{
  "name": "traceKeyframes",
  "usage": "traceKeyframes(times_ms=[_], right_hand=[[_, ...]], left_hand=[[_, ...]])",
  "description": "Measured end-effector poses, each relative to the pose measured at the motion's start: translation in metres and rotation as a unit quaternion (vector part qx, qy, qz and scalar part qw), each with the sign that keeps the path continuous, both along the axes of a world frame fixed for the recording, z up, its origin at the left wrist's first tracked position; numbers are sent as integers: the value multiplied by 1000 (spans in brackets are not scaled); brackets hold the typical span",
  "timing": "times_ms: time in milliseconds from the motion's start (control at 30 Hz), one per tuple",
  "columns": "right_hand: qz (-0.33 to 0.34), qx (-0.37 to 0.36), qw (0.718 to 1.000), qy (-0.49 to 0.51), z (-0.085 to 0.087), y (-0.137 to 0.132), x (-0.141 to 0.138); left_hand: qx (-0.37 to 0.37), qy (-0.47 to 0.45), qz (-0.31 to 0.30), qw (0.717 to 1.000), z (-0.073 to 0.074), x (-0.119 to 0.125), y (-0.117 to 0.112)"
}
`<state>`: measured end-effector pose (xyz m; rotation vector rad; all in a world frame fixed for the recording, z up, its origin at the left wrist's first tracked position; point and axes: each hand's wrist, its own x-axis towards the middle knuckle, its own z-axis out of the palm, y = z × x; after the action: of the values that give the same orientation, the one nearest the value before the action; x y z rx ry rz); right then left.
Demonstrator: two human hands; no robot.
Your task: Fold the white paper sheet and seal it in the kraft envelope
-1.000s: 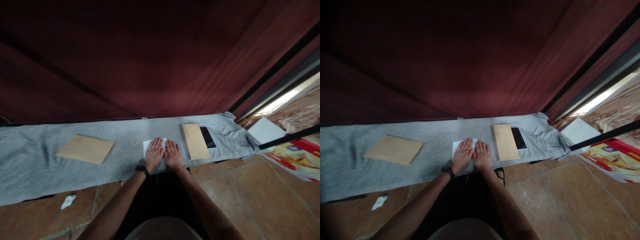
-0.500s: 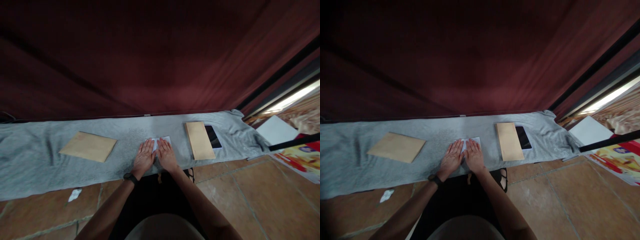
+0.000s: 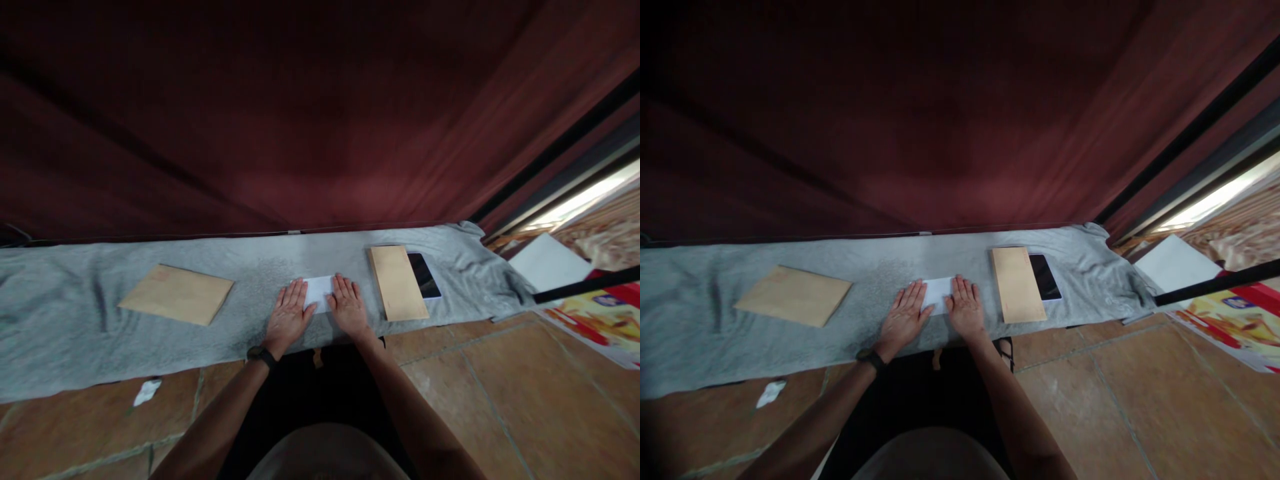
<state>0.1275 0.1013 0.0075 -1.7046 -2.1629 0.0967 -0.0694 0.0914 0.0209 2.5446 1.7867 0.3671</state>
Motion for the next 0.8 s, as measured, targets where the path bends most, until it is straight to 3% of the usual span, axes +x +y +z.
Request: traceKeyframes(times_ms=[500,700,800], right_hand=[[-34,-3,999,-11,8,-22,20],[66,18,997,28,5,-43,36],[84,26,996,32,6,-52,39]], left_hand=[[-5,16,6,1000,-1,0,0],[-2,17,10,1000,-2,-2,2],[-2,14,13,1000,-1,-1,1]])
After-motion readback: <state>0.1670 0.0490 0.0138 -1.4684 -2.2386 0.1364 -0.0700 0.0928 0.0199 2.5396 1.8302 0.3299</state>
